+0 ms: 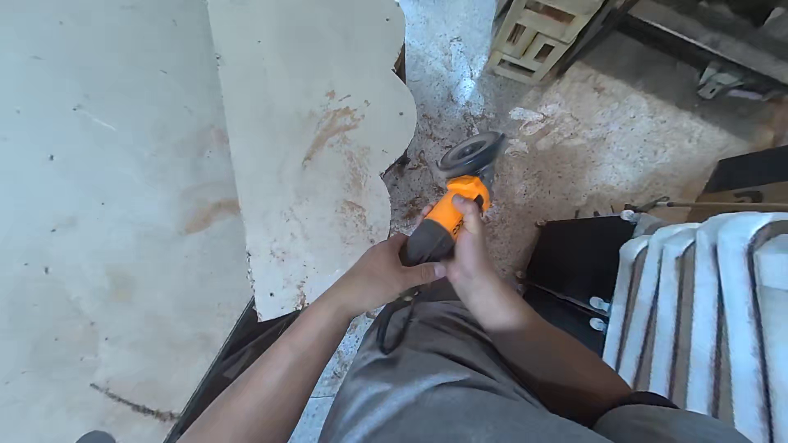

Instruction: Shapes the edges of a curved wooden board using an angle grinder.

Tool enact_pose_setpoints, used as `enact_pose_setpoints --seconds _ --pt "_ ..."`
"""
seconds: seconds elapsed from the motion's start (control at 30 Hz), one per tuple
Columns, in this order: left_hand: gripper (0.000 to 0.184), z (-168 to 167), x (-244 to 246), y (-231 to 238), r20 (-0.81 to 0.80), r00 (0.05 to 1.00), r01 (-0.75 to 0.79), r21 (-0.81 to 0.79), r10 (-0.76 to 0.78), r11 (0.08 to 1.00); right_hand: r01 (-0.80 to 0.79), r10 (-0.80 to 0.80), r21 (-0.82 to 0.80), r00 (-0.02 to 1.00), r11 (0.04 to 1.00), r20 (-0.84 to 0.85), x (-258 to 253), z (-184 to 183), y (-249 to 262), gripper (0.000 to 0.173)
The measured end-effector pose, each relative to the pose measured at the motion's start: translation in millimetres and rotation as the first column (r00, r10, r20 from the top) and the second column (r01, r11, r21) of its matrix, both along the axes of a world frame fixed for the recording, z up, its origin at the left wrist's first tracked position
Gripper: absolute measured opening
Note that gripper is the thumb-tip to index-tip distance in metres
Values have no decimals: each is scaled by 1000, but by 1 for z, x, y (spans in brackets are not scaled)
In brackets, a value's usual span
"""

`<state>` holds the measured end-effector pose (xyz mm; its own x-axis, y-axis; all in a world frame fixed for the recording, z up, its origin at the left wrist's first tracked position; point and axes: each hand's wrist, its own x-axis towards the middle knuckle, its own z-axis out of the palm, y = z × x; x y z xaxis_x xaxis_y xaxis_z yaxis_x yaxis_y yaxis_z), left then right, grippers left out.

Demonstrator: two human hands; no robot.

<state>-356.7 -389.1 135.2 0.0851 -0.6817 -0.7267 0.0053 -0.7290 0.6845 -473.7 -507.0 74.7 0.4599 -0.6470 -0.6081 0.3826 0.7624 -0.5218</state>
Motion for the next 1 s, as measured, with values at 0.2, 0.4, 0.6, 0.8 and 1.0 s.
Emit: enact_pose_setpoints --seconds 0.2,0.4,0.6,0.8,1.0 --pt "63 7 9 15 61 998 2 71 -6 997 -320 317 -7 943 947 -101 -10 3 29 58" --pt "61 39 44 -3 173 960 169 276 -222 946 -549 545 147 836 823 68 3 -4 11 56" --pt "71 58 64 -33 204 904 260 438 -377 861 -780 743 196 626 595 235 19 2 -27 52" --pt "68 61 90 -39 77 943 252 470 -324 846 -788 762 286 608 546 222 34 9 -33 59" --pt "68 50 105 -32 -14 959 261 431 -282 864 -765 784 227 621 603 12 41 18 -26 59"
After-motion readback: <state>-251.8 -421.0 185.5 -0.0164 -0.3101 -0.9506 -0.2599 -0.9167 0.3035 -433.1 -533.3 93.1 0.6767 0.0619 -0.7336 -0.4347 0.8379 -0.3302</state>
